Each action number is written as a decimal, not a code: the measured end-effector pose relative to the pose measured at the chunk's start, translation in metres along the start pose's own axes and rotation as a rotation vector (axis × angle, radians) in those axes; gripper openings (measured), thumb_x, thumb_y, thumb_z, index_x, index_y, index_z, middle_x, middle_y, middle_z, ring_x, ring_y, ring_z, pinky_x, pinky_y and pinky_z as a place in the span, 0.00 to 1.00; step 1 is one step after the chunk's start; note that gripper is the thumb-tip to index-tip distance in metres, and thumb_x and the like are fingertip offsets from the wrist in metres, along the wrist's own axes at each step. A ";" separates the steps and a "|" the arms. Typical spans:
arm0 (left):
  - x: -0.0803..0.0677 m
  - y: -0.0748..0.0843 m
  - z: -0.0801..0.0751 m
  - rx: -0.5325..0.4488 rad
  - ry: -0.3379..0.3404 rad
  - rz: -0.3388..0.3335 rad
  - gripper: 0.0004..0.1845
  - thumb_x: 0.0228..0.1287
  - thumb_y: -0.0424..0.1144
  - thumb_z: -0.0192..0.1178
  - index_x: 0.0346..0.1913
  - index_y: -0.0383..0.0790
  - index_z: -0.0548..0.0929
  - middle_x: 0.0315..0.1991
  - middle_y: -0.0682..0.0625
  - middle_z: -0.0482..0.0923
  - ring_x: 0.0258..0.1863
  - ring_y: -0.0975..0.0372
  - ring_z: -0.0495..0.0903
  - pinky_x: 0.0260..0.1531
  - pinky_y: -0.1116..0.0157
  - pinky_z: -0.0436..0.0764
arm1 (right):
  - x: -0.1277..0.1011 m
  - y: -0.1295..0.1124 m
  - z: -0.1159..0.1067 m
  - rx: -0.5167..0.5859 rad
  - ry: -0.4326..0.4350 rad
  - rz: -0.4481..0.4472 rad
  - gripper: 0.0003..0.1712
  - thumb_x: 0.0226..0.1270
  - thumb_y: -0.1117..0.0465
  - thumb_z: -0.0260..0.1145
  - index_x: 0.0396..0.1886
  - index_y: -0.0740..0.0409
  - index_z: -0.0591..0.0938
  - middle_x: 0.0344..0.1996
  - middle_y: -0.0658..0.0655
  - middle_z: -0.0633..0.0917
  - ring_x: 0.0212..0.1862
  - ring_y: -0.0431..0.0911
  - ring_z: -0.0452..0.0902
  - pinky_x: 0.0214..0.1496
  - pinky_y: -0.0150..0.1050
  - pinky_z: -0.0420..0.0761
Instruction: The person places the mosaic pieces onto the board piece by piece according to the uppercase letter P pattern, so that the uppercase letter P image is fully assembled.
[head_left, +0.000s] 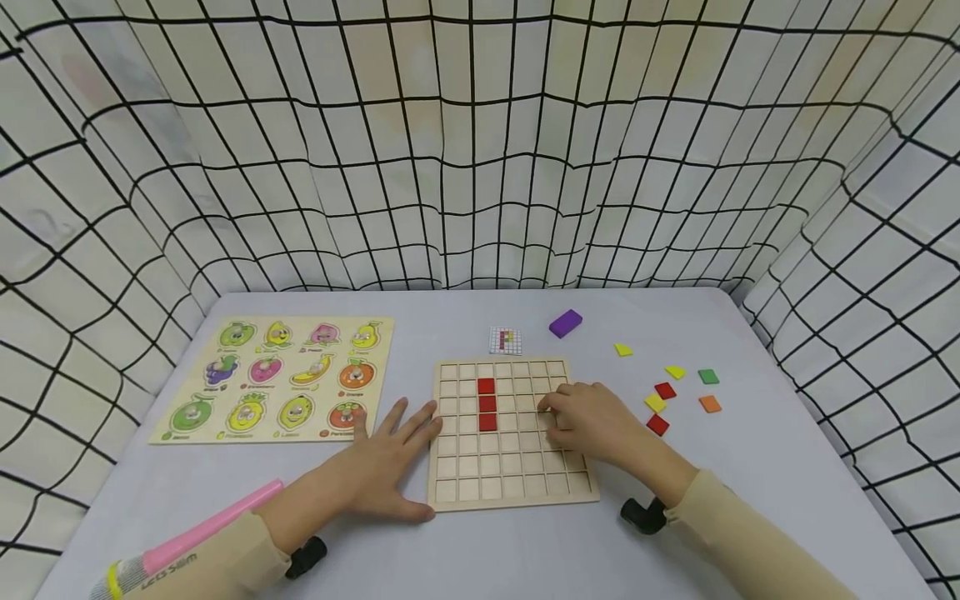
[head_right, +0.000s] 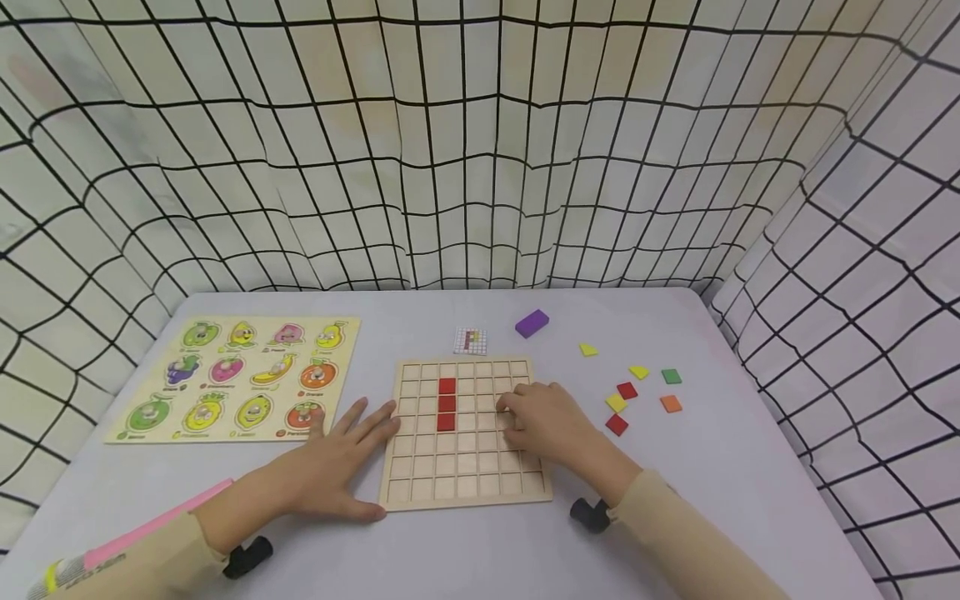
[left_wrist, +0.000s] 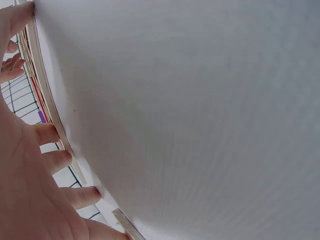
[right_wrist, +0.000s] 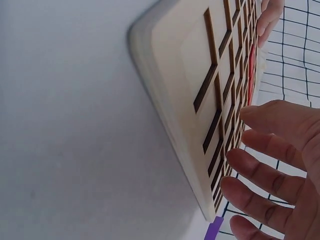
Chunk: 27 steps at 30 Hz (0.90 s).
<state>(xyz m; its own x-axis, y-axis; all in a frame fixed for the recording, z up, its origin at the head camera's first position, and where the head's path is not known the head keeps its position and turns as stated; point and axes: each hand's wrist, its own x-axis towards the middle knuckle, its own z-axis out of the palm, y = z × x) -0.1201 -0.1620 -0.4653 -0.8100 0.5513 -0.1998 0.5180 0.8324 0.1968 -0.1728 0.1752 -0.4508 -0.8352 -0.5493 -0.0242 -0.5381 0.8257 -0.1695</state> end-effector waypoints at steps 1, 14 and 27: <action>0.000 0.000 0.000 0.000 -0.001 0.000 0.63 0.49 0.77 0.66 0.82 0.47 0.58 0.85 0.47 0.47 0.81 0.35 0.46 0.57 0.14 0.46 | -0.001 0.001 0.000 0.001 0.001 0.003 0.15 0.62 0.54 0.75 0.48 0.48 0.88 0.38 0.47 0.87 0.38 0.42 0.77 0.46 0.45 0.78; -0.002 0.000 -0.001 0.001 0.006 0.002 0.63 0.49 0.76 0.67 0.82 0.46 0.58 0.85 0.47 0.49 0.81 0.34 0.47 0.57 0.14 0.46 | -0.014 0.017 -0.006 -0.037 -0.043 0.081 0.15 0.63 0.53 0.75 0.49 0.47 0.88 0.38 0.46 0.86 0.39 0.42 0.77 0.49 0.46 0.80; 0.001 -0.001 0.002 -0.001 0.014 0.007 0.63 0.48 0.76 0.67 0.82 0.46 0.58 0.85 0.48 0.48 0.81 0.35 0.47 0.57 0.14 0.48 | -0.034 0.039 -0.011 -0.107 -0.005 0.048 0.15 0.61 0.55 0.76 0.48 0.50 0.88 0.38 0.49 0.87 0.36 0.43 0.77 0.41 0.43 0.79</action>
<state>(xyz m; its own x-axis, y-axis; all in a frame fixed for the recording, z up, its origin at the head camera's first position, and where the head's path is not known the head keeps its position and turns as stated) -0.1206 -0.1620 -0.4674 -0.8103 0.5561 -0.1849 0.5232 0.8286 0.1991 -0.1670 0.2278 -0.4457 -0.8597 -0.5096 -0.0351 -0.5070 0.8597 -0.0623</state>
